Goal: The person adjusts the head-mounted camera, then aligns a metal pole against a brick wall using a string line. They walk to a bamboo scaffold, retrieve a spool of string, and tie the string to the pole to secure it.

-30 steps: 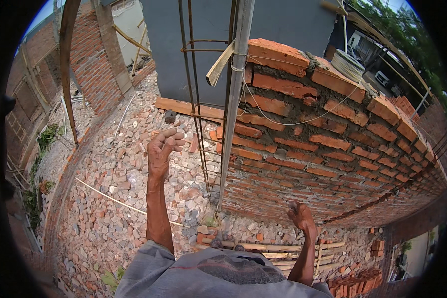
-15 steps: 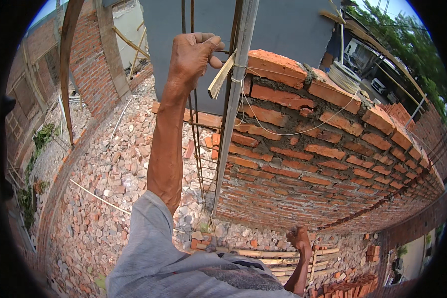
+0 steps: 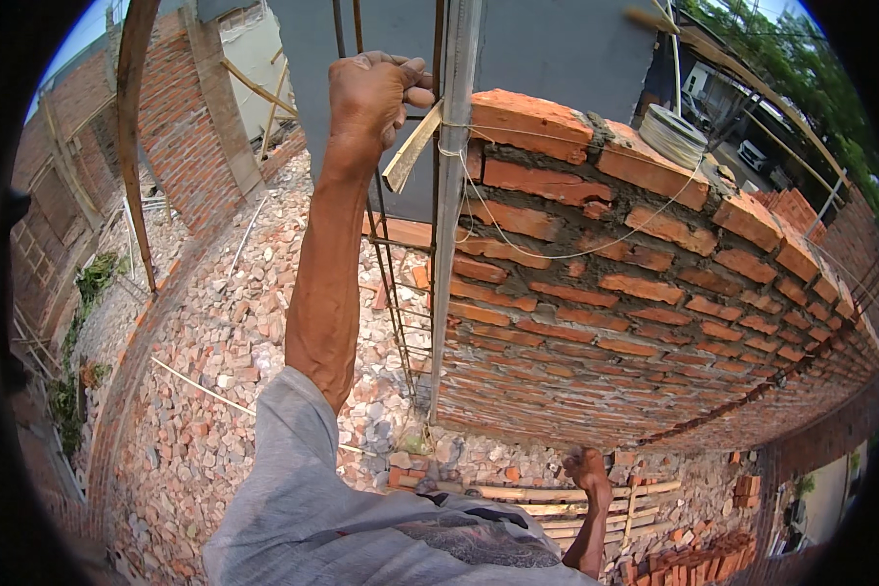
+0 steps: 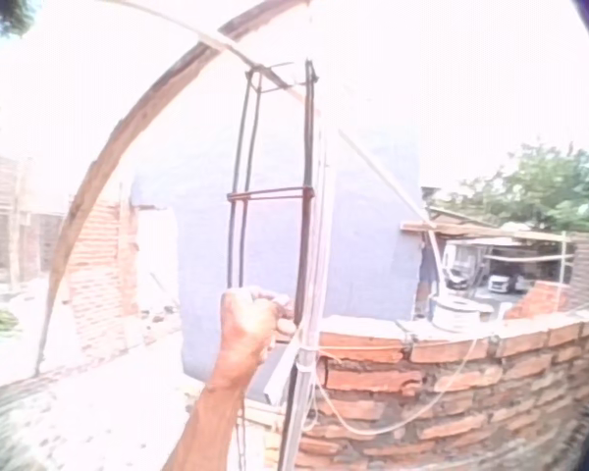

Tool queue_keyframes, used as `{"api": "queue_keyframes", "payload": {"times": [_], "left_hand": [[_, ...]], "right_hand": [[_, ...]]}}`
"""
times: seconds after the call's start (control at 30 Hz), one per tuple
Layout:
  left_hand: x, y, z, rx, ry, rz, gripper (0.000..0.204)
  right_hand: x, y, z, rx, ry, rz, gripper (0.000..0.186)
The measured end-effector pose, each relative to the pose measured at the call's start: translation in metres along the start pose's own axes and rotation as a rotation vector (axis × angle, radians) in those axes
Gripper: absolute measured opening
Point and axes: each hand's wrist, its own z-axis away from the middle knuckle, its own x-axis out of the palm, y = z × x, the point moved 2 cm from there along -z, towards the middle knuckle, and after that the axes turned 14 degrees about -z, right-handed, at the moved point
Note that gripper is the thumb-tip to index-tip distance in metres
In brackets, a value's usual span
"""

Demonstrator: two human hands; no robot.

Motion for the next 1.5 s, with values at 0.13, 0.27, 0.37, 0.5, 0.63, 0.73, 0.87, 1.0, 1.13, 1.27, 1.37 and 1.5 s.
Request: {"api": "queue_keyframes", "payload": {"times": [0.13,0.27,0.37,0.5,0.63,0.73,0.87,1.0,1.13,1.27,1.37,1.5], "left_hand": [[-0.001,-0.006,0.010,0.176,0.140,-0.098,0.013],[-0.006,-0.010,0.016,0.132,0.142,-0.106,0.013],[-0.006,-0.005,0.006,0.134,0.079,-0.087,0.014],[0.002,0.001,-0.008,0.087,0.073,-0.042,0.014],[0.009,0.000,-0.018,0.014,0.053,0.072,0.008],[0.006,-0.004,-0.025,-0.003,-0.007,0.111,0.007],[0.013,-0.015,-0.034,0.076,0.059,-0.137,0.010],[0.023,-0.024,-0.054,0.316,0.171,-0.729,0.015],[0.033,-0.030,-0.075,0.210,0.029,-0.682,0.013],[0.035,-0.028,-0.083,-0.069,-0.146,-0.413,0.014],[0.036,-0.024,-0.079,-0.177,-0.222,-0.121,0.013],[0.035,-0.019,-0.073,-0.114,-0.322,0.028,0.011]], "right_hand": [[0.004,0.001,-0.003,-0.004,-0.036,0.047,0.030],[0.002,-0.008,0.005,0.019,-0.079,0.151,0.050],[0.002,-0.041,0.017,0.041,-0.058,0.017,0.046],[0.001,-0.145,0.029,-0.196,-0.092,0.263,0.050],[0.001,-0.273,0.065,-0.542,-0.003,0.323,0.046],[0.001,-0.356,0.085,-0.628,-0.040,0.296,0.047],[0.003,-0.445,0.093,-0.939,-0.111,0.085,0.049],[0.003,-0.521,0.079,-1.131,-0.153,0.112,0.050],[0.004,-0.593,0.045,-1.191,-0.137,0.221,0.046],[0.024,-0.636,0.005,-1.164,-0.080,0.212,0.039],[0.044,-0.655,-0.021,-1.109,-0.097,0.198,0.033],[0.061,-0.670,-0.041,-1.073,-0.278,0.164,0.023]]}}
